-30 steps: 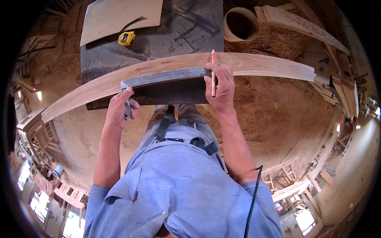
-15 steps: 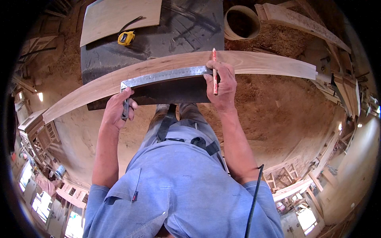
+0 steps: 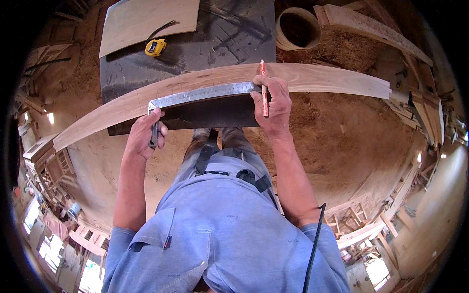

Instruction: The person uses a metal square and a pencil to mark measurements on a long, curved piece of wood. They repeatedly reposition the square along the wood's length to draw straight lines at various intervals.

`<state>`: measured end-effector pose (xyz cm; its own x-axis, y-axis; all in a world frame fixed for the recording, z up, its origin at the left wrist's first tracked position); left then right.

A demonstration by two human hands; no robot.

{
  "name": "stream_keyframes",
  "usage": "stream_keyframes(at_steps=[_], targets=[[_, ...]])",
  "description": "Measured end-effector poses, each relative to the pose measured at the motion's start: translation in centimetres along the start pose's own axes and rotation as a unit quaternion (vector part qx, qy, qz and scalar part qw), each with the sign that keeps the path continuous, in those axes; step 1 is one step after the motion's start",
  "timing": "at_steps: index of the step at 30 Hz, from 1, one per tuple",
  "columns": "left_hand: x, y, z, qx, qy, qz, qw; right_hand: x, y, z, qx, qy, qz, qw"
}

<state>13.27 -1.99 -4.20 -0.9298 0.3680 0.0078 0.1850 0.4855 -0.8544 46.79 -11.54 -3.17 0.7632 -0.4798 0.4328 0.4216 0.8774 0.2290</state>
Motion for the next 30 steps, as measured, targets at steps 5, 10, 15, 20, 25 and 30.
stream_keyframes(at_steps=[5, 10, 15, 20, 25, 30], targets=[[-0.1, -0.2, -0.3, -0.001, 0.012, -0.006, 1.000, -0.1, 0.1, 0.0, -0.005, 0.023, -0.006, 1.000], [-0.2, -0.4, -0.4, 0.008, 0.021, -0.015, 1.000, 0.0, 0.3, 0.0, -0.007, 0.026, 0.000, 1.000], [-0.3, -0.6, -1.2, 0.014, 0.029, -0.006, 0.999, 0.1, 0.4, -0.2, -0.011, 0.036, 0.005, 0.999], [0.3, 0.0, -0.8, 0.023, 0.021, 0.005, 0.999, 0.2, 0.6, -0.4, -0.021, 0.043, 0.009, 0.999], [0.2, -0.1, -1.0, 0.028, 0.018, 0.010, 0.999, 0.1, 0.8, -0.7, -0.031, 0.051, 0.016, 0.998], [0.4, 0.0, -0.9, 0.031, 0.021, 0.008, 0.999, 0.2, 0.6, -0.9, -0.032, 0.055, 0.012, 0.998]])
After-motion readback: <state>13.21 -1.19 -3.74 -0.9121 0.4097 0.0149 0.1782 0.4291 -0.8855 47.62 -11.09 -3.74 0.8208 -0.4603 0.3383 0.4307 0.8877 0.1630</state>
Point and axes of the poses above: each hand's wrist, its own y-axis towards the middle knuckle, its own x-axis out of the back of the hand, z = x × y, the point moved 5 cm from there along y, towards the middle knuckle, and after that the axes turned 10 degrees about y, right-handed, at the moved point
